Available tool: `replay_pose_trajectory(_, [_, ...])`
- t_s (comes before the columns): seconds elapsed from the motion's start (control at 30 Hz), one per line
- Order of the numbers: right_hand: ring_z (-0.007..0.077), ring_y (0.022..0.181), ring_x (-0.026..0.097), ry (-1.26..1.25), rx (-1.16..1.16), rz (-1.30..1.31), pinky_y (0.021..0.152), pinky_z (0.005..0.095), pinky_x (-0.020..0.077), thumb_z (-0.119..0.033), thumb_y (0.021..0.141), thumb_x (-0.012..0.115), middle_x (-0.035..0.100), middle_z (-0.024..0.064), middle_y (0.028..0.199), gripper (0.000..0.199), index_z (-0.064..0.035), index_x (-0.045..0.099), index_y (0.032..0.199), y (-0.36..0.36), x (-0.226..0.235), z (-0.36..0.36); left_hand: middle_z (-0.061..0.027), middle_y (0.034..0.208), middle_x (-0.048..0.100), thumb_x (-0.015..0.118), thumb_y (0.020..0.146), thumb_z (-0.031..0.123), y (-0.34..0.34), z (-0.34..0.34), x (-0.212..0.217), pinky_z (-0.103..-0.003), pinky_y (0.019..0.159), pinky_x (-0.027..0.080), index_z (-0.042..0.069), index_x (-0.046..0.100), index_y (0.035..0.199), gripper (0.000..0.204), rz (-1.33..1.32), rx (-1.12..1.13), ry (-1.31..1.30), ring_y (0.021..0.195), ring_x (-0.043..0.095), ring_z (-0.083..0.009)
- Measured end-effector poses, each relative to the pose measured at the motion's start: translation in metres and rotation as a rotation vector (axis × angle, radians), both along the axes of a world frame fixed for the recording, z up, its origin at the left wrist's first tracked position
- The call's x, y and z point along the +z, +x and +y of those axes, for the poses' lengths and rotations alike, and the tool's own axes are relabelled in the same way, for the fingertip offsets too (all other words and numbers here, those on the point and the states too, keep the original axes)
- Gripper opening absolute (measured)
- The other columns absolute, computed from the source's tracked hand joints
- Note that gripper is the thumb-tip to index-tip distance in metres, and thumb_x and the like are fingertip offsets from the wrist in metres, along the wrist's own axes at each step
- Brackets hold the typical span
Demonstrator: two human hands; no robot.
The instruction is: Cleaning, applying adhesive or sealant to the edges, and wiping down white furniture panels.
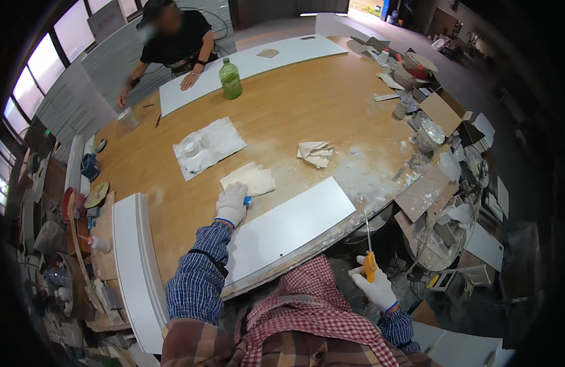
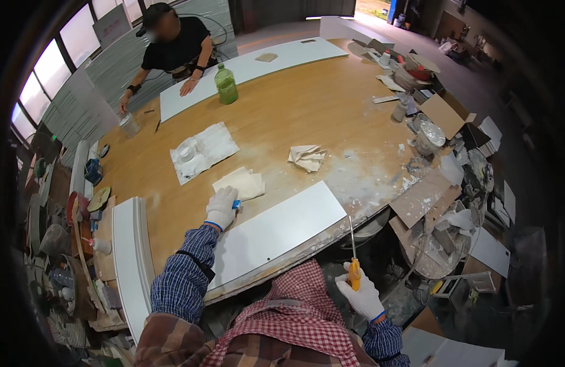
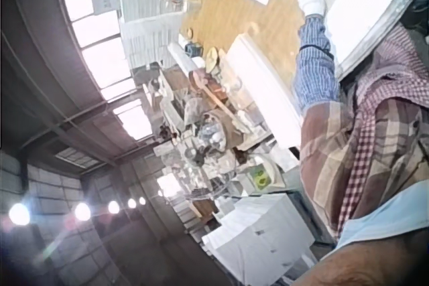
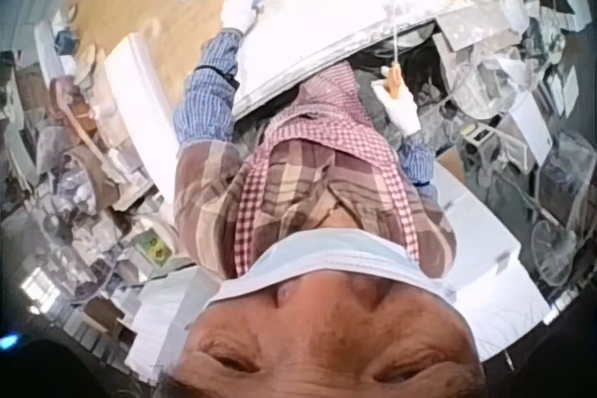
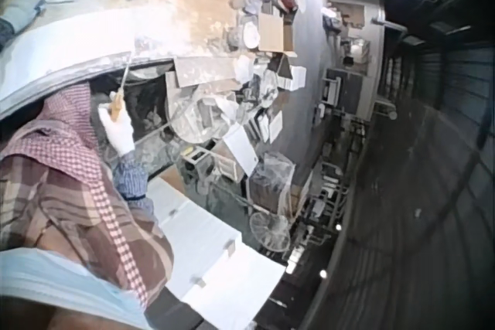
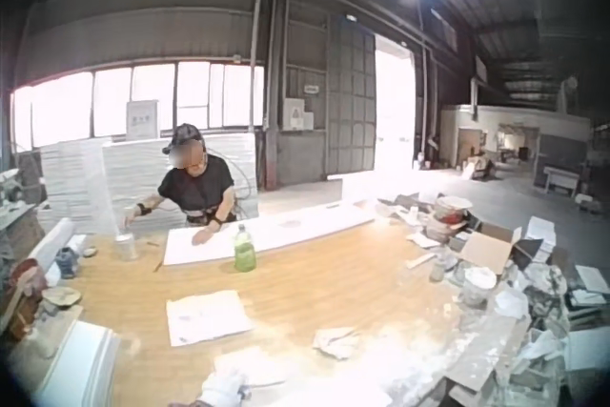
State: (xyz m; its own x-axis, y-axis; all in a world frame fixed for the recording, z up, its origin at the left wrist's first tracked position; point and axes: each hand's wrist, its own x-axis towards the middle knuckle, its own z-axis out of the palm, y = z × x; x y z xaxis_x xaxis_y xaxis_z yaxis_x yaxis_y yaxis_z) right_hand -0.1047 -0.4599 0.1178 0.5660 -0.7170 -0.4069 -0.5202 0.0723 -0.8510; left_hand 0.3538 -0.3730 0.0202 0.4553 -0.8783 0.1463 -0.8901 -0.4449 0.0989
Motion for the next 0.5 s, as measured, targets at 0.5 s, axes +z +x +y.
replay_pose_trajectory(0.5, [0.0148, 0.102, 0.065, 0.066, -0.098, 0.003, 0.096, 0.0280, 0.0480, -0.019, 0.091, 0.068, 0.072, 0.0079, 0.109, 0.060, 0.0016, 0.044, 0.142, -0.011, 0.000, -0.010, -0.0066, 0.095, 0.072, 0.064, 0.094, 0.019, 0.037, -0.143, 0.079, -0.041, 0.073, 0.053, 0.008, 0.066, 0.104, 0.015, 1.165, 0.086, -0.779, 0.086, 0.071, -0.0247])
